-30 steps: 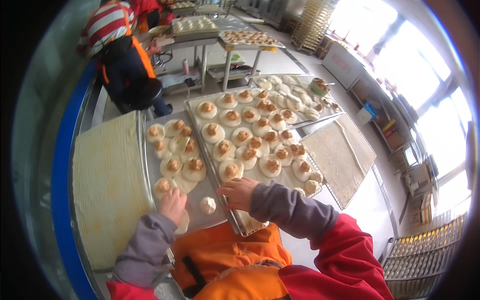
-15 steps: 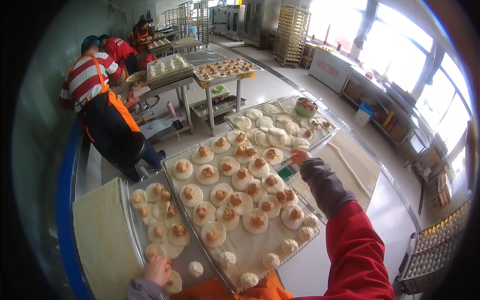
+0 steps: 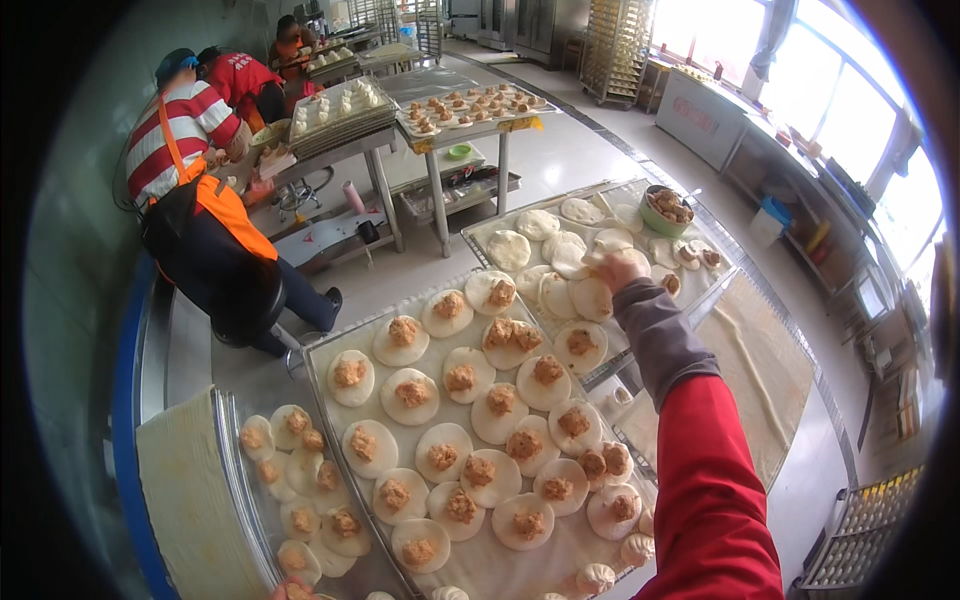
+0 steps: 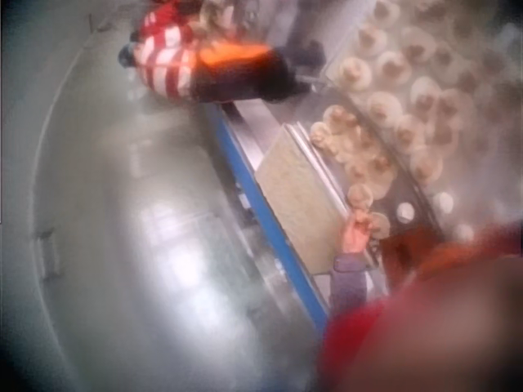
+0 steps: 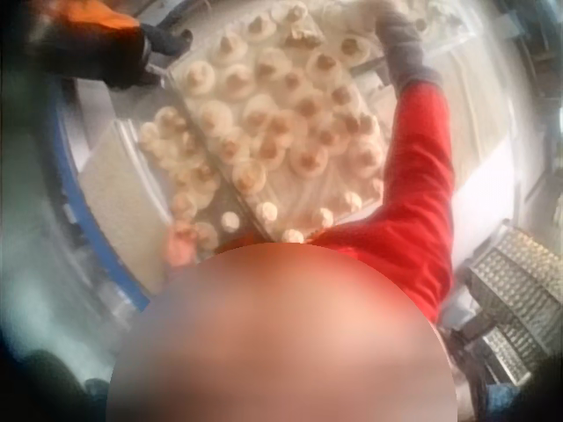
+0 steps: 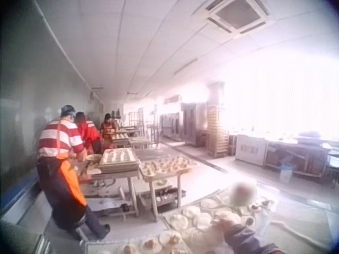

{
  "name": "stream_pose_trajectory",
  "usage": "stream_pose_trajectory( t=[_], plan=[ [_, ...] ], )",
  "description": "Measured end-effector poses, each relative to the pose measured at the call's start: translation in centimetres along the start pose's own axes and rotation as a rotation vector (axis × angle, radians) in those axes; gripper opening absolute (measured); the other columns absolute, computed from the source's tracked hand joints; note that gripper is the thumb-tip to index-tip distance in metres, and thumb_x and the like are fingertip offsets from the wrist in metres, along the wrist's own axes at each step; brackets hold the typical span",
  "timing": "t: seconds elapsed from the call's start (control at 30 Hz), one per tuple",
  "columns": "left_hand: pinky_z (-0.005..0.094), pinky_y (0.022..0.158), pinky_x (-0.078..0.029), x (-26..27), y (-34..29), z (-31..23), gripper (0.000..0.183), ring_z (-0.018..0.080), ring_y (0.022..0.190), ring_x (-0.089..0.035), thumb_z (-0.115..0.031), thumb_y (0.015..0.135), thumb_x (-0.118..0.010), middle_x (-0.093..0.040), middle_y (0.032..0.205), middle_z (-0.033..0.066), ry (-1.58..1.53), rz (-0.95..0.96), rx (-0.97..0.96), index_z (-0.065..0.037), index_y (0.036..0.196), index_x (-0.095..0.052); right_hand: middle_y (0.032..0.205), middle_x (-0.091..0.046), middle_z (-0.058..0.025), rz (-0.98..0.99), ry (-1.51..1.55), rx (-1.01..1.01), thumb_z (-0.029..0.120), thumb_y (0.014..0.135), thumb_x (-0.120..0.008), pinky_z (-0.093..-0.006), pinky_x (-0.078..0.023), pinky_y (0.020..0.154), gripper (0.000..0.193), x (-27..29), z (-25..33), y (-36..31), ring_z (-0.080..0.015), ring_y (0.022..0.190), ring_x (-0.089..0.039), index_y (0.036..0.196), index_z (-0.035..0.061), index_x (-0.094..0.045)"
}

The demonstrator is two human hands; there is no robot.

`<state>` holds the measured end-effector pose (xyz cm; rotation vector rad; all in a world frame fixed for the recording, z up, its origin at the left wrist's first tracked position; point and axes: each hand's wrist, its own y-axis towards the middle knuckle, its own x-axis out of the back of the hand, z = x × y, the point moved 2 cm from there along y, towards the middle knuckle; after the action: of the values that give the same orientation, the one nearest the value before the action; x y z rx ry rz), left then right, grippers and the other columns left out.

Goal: The person places filling onto round dough discs on a tray, then folds and pleats the dough to form buns. They arrange the finished buns on trays and continue the process with additional dough discs.

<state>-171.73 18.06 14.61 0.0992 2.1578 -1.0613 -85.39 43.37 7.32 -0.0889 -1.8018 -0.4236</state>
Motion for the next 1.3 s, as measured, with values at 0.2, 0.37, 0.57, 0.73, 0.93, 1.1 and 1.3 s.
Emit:
stream_pose_trajectory(
  t=[0.2, 0.37, 0.57, 0.73, 0.93, 1.1, 1.3],
  plan=[
    [0.0508, 0.092, -0.045, -6.8, 0.7, 2.6, 0.030, 0.0268, 0.108, -0.052, -0.031, 0.097, -0.052, -0.053, 0.127, 0.0132, 1.287, -0.004, -0.245, -0.014, 0.121, -0.056, 0.098, -0.067, -0.0069, -0.304, 1.710, -0.911, 0.026, 0.090, -0.063, -0.0345, -0.055, 0.067, 0.022, 3.3, -3.1, -1.0, -0.0225, 0.084, -0.066, 0.103, 0.0086, -0.063],
    [0.0345, 0.073, -0.050, -14.4, 0.7, 4.5, 0.035, 0.0218, 0.089, -0.059, -0.009, 0.086, -0.064, -0.060, 0.103, 0.0105, 0.362, 0.126, -0.201, -0.006, 0.120, -0.056, 0.099, -0.066, -0.0055, 0.224, 1.873, -0.307, 0.015, 0.090, -0.065, -0.0306, -0.054, 0.072, 0.030, 18.2, 6.9, -11.1, -0.0198, 0.088, -0.065, 0.117, 0.0048, -0.059],
    [0.0275, 0.076, -0.047, -19.3, -2.4, 6.6, 0.043, 0.0129, 0.089, -0.055, -0.013, 0.093, -0.061, -0.058, 0.105, 0.0067, 0.237, 0.322, -0.231, -0.004, 0.132, -0.045, 0.095, -0.066, -0.0059, 0.341, 1.144, 0.411, 0.006, 0.089, -0.061, -0.0295, -0.053, 0.076, 0.024, 33.3, 21.8, -29.5, -0.0163, 0.091, -0.064, 0.113, 0.0042, -0.063],
    [0.0266, 0.077, -0.046, -17.5, -7.0, 6.8, 0.045, 0.0117, 0.089, -0.054, -0.017, 0.094, -0.062, -0.058, 0.107, 0.0075, 0.196, 0.414, -0.225, -0.004, 0.133, -0.042, 0.077, -0.055, -0.0010, -0.414, 0.680, 0.901, 0.009, 0.059, -0.076, -0.0266, -0.045, 0.052, 0.030, 39.7, 27.8, -39.0, -0.0163, 0.062, -0.057, 0.087, 0.0169, -0.074],
    [0.0226, 0.076, -0.046, -15.0, -11.6, 7.5, 0.039, 0.0082, 0.090, -0.053, -0.011, 0.098, -0.056, -0.057, 0.107, 0.0068, 0.516, 0.638, -0.423, -0.002, 0.132, -0.041, 0.082, -0.054, -0.0040, -0.354, 1.068, 0.787, -0.002, 0.064, -0.071, -0.0277, -0.049, 0.049, 0.034, 39.3, 33.1, -45.1, -0.0197, 0.059, -0.058, 0.093, 0.0155, -0.075],
    [0.0284, 0.087, -0.048, -13.3, -13.2, 8.9, 0.035, 0.0183, 0.097, -0.060, -0.001, 0.092, -0.059, -0.058, 0.115, 0.0110, 1.019, 0.521, -0.775, -0.001, 0.125, -0.050, 0.106, -0.059, -0.0052, 0.105, 1.943, 0.314, 0.002, 0.085, -0.068, -0.0358, -0.053, 0.079, 0.016, 34.9, 37.3, -50.0, -0.0201, 0.091, -0.063, 0.099, 0.0088, -0.066],
    [0.0375, 0.087, -0.051, -12.8, -13.5, 10.3, 0.052, 0.0310, 0.109, -0.060, -0.005, 0.083, -0.065, -0.053, 0.131, 0.0145, 1.617, 0.237, -1.293, -0.003, 0.133, -0.051, 0.128, -0.056, -0.0157, 0.975, 2.734, -0.237, 0.024, 0.100, -0.047, -0.0475, -0.047, 0.100, 0.032, 33.4, 40.0, -53.1, -0.0301, 0.120, -0.054, 0.128, 0.0106, -0.051]
  ],
)
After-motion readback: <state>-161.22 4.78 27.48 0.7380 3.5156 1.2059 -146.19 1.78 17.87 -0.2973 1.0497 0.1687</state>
